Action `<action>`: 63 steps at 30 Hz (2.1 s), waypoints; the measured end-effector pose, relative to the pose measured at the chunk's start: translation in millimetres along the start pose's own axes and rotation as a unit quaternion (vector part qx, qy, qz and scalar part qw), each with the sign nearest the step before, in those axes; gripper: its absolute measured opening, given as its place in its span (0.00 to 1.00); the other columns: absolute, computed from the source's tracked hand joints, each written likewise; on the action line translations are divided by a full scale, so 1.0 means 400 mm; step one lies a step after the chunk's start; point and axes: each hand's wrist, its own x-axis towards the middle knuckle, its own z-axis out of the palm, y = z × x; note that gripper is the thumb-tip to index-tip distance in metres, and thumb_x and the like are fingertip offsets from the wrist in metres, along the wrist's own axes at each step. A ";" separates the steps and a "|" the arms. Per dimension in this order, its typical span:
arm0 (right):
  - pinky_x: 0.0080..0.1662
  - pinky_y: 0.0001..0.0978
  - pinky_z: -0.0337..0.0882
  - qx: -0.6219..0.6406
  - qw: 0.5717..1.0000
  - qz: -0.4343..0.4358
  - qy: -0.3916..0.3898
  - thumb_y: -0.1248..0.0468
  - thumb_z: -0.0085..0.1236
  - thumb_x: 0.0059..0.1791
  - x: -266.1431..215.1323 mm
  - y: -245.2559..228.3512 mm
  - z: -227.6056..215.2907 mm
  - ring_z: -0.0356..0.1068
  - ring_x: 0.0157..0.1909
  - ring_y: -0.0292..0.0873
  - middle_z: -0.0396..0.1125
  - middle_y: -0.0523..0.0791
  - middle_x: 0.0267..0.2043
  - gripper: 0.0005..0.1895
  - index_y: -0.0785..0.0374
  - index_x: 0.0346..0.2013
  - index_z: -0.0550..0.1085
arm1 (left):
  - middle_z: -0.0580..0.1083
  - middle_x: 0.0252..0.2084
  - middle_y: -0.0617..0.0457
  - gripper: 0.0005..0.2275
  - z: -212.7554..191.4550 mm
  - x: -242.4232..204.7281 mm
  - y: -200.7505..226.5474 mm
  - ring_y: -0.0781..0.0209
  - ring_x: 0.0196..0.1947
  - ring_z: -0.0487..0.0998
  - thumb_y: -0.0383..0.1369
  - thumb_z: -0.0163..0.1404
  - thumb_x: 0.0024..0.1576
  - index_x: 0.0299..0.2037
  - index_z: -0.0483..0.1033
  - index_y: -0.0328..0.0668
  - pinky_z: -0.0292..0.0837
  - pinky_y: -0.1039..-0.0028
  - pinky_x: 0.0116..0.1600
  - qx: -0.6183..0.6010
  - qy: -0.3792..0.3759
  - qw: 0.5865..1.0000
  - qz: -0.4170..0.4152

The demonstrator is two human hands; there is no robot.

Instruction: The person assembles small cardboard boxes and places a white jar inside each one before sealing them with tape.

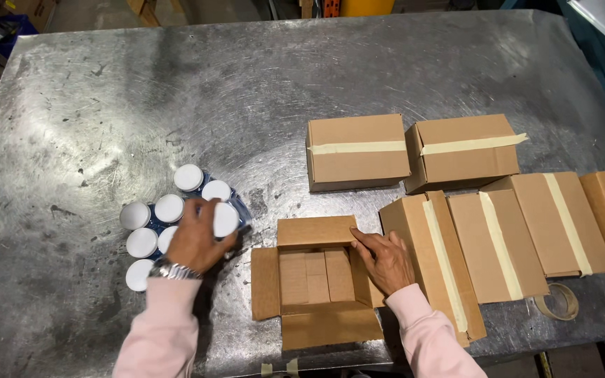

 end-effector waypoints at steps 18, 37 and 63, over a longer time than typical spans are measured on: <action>0.51 0.40 0.74 -0.006 1.000 -0.009 0.003 0.48 0.57 0.59 0.016 0.009 0.007 0.74 0.44 0.48 0.82 0.34 0.48 0.16 0.27 0.61 0.82 | 0.65 0.62 0.41 0.38 0.294 -0.082 0.339 0.27 0.53 0.82 0.43 0.70 0.51 0.69 0.64 0.39 0.86 0.44 0.57 -0.007 -0.204 0.967 0.151; 0.50 0.41 0.74 -0.009 0.999 -0.029 0.028 0.47 0.58 0.59 0.013 -0.011 -0.005 0.73 0.44 0.48 0.82 0.34 0.48 0.15 0.30 0.59 0.83 | 0.61 0.65 0.42 0.42 0.391 -0.072 0.320 0.28 0.64 0.75 0.45 0.67 0.54 0.77 0.58 0.46 0.82 0.42 0.62 0.007 -0.265 0.955 0.135; 0.62 0.43 0.74 0.495 0.848 0.171 -0.080 0.66 0.45 0.58 -0.196 0.058 -0.052 0.72 0.64 0.47 0.75 0.49 0.66 0.24 0.59 0.67 0.78 | 0.77 0.64 0.52 0.28 0.267 -0.241 0.111 0.58 0.54 0.84 0.34 0.61 0.60 0.73 0.70 0.60 0.91 0.67 0.50 -0.412 -0.018 0.902 -0.128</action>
